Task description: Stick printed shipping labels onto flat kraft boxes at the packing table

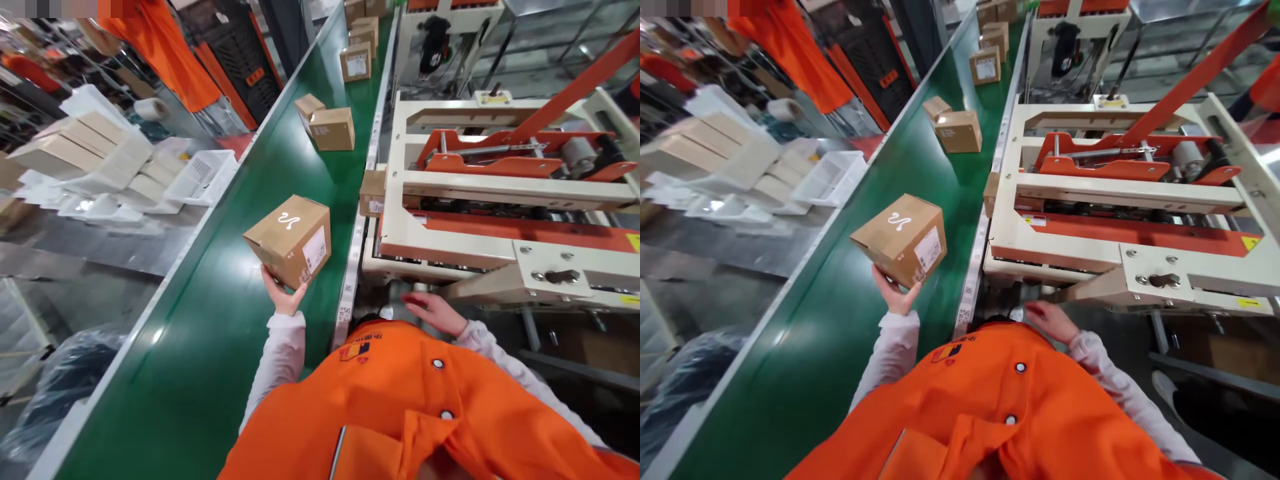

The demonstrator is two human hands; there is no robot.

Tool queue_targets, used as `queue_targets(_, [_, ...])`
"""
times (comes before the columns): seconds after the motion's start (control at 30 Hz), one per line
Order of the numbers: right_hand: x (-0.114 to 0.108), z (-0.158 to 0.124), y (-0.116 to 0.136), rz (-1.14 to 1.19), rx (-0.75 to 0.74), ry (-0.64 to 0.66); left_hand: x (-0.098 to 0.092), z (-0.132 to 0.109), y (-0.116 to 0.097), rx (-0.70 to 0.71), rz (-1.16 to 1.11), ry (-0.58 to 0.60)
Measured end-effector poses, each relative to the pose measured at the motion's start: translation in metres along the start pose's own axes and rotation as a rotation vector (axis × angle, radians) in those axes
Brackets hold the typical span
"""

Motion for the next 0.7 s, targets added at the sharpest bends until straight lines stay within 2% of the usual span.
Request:
queue_targets(0.07, [0.009,0.020,0.028,0.082,-0.066,0.113,-0.010,-0.014,-0.008,0.065,-0.036,-0.083])
queue_targets(0.13, [0.020,0.041,0.070,0.151,-0.193,0.213,-0.015,-0.028,-0.006,0.035,-0.149,-0.104])
queue_targets(0.23, [0.038,0.070,0.126,0.137,-0.371,0.249,-0.021,-0.053,0.013,-0.192,-0.404,-0.126])
queue_targets(0.33, [0.060,0.088,0.162,0.080,-0.523,0.205,-0.019,-0.082,0.024,-0.396,-0.667,-0.147])
queue_targets(0.4, [0.079,0.091,0.176,0.043,-0.610,0.213,-0.013,-0.098,0.023,-0.472,-0.809,-0.127])
queue_targets(0.53, [0.113,0.086,0.186,-0.045,-0.718,0.278,0.013,-0.121,0.015,-0.638,-0.875,0.060])
queue_targets(0.7, [0.114,0.089,0.187,-0.050,-0.739,0.274,0.032,-0.127,-0.001,-0.682,-0.941,0.143])
Point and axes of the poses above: each hand's wrist, its own z-axis towards the middle knuckle, its own x-axis out of the palm, y = z × x, the point moved 9 cm from there along z, towards the middle knuckle, and after that the axes turned 5 degrees about x, right-handed, at the moved point
